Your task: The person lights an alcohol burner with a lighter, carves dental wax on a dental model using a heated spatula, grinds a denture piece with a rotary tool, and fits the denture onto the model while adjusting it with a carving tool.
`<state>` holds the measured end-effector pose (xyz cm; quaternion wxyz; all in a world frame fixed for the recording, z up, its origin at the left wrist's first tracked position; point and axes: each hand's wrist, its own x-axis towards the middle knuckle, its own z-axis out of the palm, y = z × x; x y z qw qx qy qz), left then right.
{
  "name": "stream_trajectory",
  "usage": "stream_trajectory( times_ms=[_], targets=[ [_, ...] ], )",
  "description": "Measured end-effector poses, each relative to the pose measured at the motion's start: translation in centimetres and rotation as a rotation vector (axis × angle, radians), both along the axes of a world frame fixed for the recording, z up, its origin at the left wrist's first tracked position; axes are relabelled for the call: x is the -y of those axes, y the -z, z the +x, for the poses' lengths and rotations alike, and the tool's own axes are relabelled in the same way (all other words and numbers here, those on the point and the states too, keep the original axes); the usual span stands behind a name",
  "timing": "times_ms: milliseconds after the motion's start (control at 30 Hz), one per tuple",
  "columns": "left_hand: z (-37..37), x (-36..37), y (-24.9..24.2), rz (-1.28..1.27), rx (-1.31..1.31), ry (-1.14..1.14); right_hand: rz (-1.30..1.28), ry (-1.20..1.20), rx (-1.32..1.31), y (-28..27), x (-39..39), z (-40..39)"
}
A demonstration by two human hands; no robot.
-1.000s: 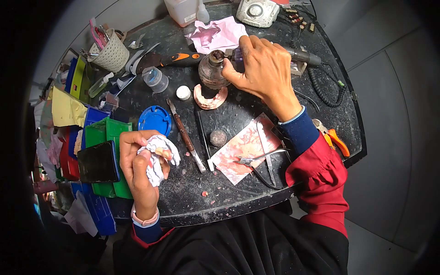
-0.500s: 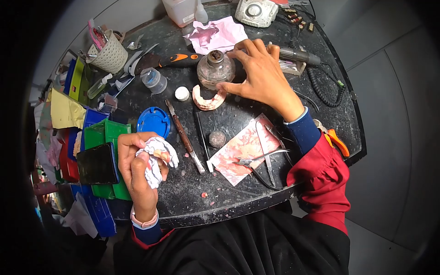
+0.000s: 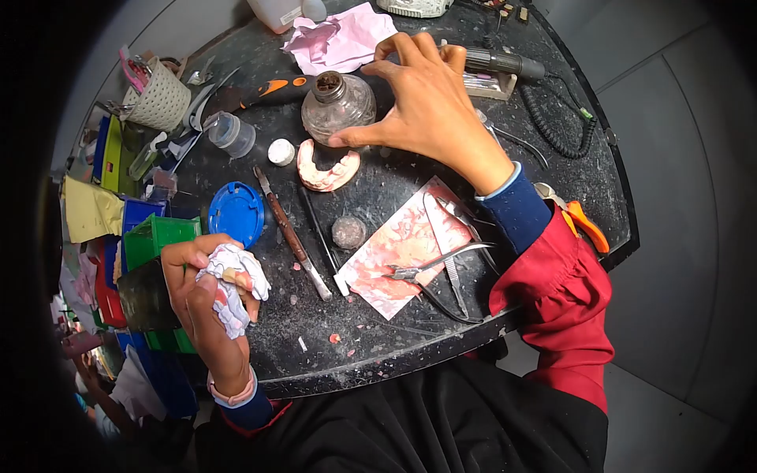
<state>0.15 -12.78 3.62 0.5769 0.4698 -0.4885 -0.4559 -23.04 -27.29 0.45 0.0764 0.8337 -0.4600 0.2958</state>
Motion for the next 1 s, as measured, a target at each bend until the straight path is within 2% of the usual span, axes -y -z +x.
stream_trajectory(
  times_ms=[200, 400, 500, 633, 733, 833, 1000],
  targets=[
    [-0.3, 0.1, 0.0, 0.006, 0.011, -0.003, -0.008, -0.006, 0.050, 1.4, 0.8, 1.1],
    [-0.4, -0.1, -0.1, 0.012, 0.011, -0.015, 0.151, 0.017, 0.088, -0.4, 0.5, 0.7],
    [-0.3, -0.2, -0.2, -0.001, 0.003, -0.008, 0.134, -0.141, 0.213, -1.9, 0.5, -0.7],
    [-0.4, -0.2, 0.0, -0.015, -0.017, 0.003, 0.389, -0.262, 0.394, -4.5, -1.4, -2.1],
    [-0.6, -0.3, -0.1, -0.007, -0.016, -0.016, 0.396, -0.392, 0.310, -5.9, -1.6, -2.4],
    [-0.6, -0.2, 0.1, -0.016, -0.020, -0.017, 0.320, -0.408, 0.306, -5.6, -1.8, -2.6],
    [-0.6, -0.3, 0.1, -0.029, -0.018, -0.005, 0.232, -0.320, 0.145, -6.3, -2.5, -2.9]
  ],
)
